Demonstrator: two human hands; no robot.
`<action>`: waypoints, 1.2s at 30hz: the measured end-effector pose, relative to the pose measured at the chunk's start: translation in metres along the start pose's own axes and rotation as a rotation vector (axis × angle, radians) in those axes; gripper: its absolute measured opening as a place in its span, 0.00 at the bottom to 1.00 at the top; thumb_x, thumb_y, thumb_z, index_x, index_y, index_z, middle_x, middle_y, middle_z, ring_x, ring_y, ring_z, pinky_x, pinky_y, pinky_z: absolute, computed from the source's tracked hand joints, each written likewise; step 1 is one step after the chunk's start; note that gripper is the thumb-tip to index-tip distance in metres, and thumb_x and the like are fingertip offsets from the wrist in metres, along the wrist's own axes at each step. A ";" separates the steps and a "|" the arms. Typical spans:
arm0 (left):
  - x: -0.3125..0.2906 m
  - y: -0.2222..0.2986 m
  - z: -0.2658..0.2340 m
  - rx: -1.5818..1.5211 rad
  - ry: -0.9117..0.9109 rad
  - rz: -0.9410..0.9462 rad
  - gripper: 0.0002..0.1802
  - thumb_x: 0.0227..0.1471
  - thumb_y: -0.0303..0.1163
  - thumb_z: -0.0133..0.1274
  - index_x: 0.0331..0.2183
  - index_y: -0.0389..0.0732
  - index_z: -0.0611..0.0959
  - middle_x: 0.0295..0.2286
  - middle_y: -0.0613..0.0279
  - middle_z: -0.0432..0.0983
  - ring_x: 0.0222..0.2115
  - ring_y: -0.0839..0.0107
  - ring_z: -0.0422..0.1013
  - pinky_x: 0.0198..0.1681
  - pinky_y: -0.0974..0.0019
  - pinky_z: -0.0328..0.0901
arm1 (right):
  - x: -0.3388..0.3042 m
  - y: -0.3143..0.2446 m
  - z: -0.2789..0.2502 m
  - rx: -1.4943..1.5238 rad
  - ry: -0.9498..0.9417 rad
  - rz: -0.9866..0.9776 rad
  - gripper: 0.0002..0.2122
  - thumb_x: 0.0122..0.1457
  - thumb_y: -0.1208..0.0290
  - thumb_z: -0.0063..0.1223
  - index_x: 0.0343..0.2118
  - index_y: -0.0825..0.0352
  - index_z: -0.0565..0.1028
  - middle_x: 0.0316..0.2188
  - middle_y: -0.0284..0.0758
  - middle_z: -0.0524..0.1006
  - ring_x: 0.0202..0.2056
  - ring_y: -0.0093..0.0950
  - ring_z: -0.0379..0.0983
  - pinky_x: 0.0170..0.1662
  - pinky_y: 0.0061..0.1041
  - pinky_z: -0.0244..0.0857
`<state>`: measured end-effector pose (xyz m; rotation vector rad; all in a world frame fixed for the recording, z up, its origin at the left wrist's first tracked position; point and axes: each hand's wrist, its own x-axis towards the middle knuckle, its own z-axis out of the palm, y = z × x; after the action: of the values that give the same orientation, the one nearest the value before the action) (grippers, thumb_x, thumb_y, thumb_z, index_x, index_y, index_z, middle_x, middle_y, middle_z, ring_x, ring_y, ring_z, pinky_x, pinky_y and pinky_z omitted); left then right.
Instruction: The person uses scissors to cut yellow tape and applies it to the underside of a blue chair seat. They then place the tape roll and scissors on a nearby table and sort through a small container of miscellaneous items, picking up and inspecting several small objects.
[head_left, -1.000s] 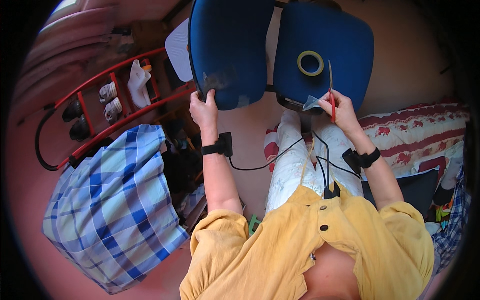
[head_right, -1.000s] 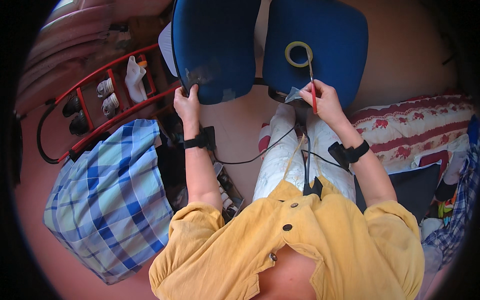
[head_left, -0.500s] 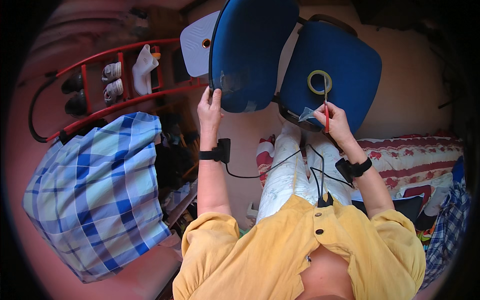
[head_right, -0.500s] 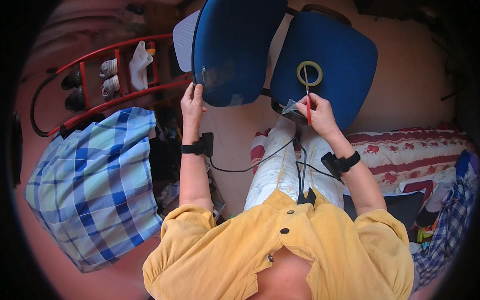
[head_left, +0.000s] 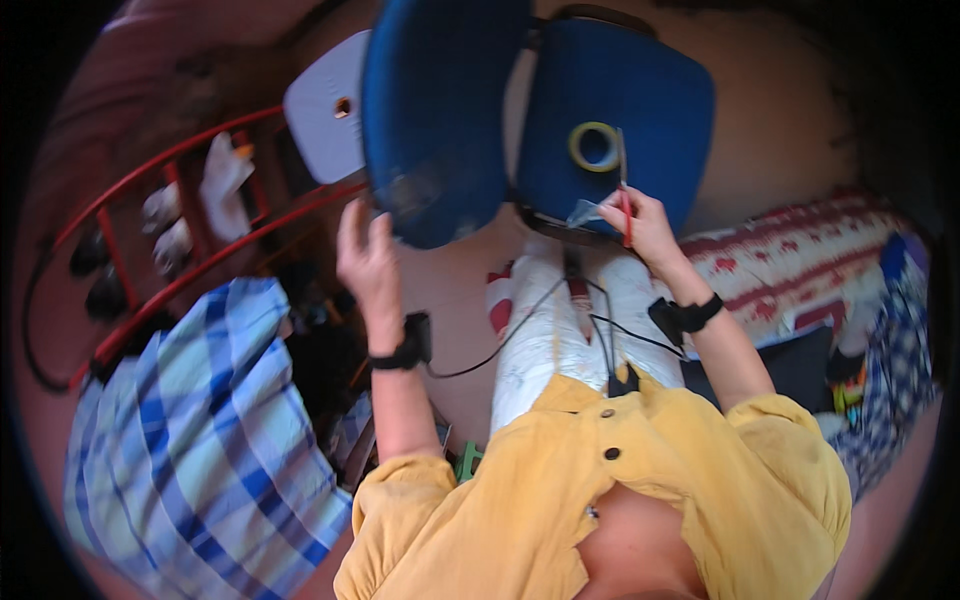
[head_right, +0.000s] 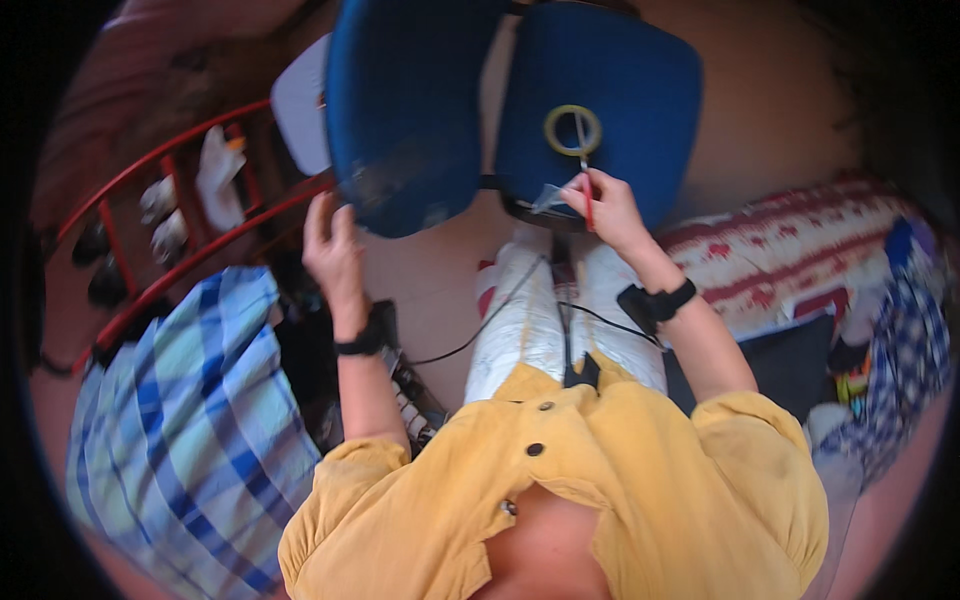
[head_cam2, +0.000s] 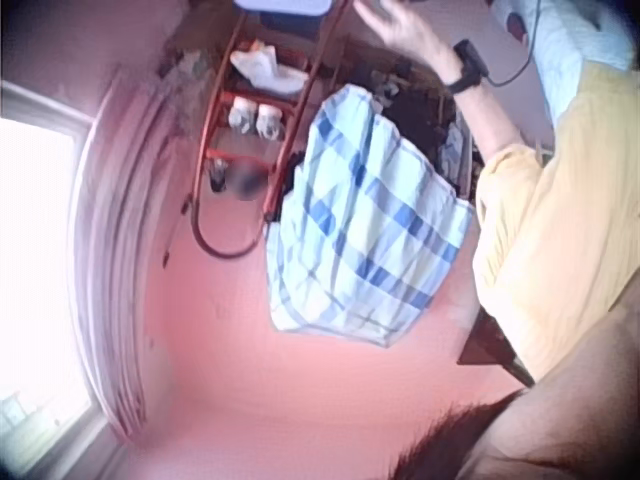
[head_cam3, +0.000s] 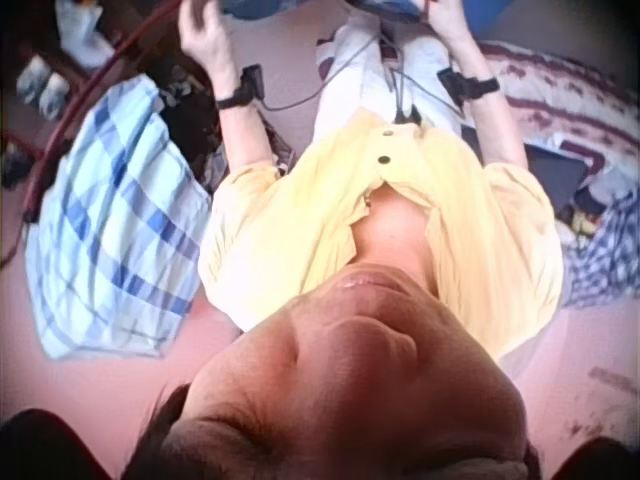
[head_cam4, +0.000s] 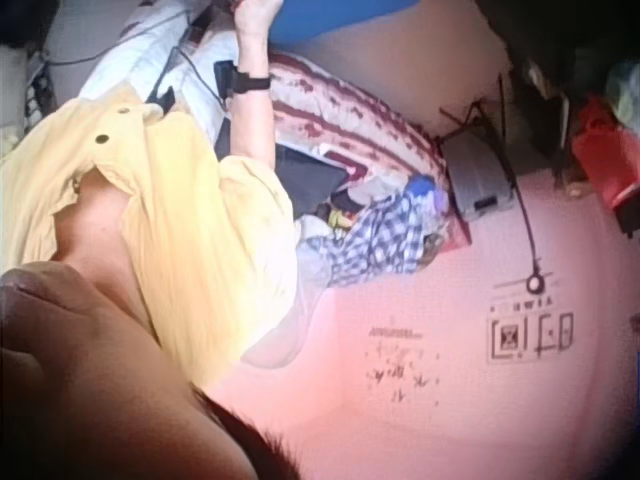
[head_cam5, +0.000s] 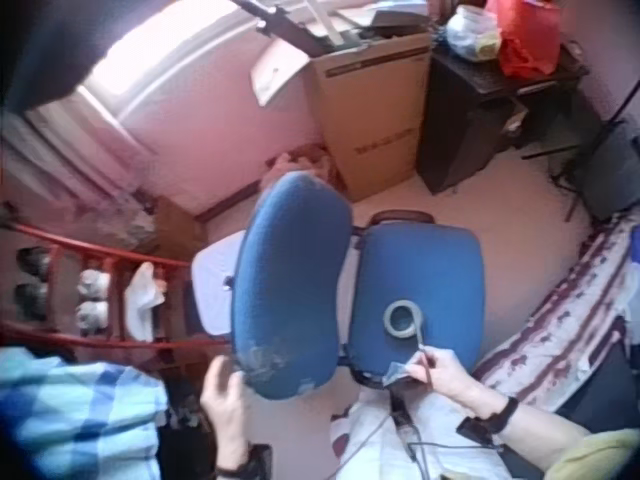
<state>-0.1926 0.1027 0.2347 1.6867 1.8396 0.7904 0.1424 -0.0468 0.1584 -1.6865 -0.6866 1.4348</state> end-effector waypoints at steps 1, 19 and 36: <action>-0.003 0.008 0.001 -0.125 0.081 0.119 0.20 0.59 0.27 0.57 0.53 0.39 0.79 0.45 0.61 0.80 0.25 0.83 0.71 0.21 0.79 0.61 | -0.001 0.001 -0.004 0.061 0.042 0.029 0.07 0.59 0.70 0.62 0.31 0.65 0.75 0.27 0.23 0.73 0.29 0.13 0.64 0.34 0.15 0.59; -0.101 0.099 0.215 -1.170 -0.698 -0.936 0.29 0.68 0.48 0.41 0.59 0.36 0.66 0.45 0.54 0.75 0.43 0.66 0.73 0.48 0.62 0.69 | 0.024 -0.009 -0.052 -0.239 -0.053 -0.175 0.18 0.50 0.68 0.68 0.40 0.70 0.74 0.34 0.40 0.76 0.34 0.33 0.75 0.41 0.27 0.70; -0.177 0.202 0.282 -1.217 -0.409 -0.903 0.17 0.65 0.35 0.49 0.51 0.37 0.76 0.42 0.57 0.78 0.44 0.66 0.77 0.43 0.61 0.77 | 0.042 -0.035 -0.216 0.054 -0.456 0.176 0.08 0.56 0.66 0.62 0.30 0.65 0.77 0.24 0.28 0.75 0.27 0.17 0.69 0.33 0.18 0.63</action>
<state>0.1655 -0.0417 0.1816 0.1659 1.1413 0.7778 0.3645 -0.0427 0.1729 -1.4144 -0.7455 1.9764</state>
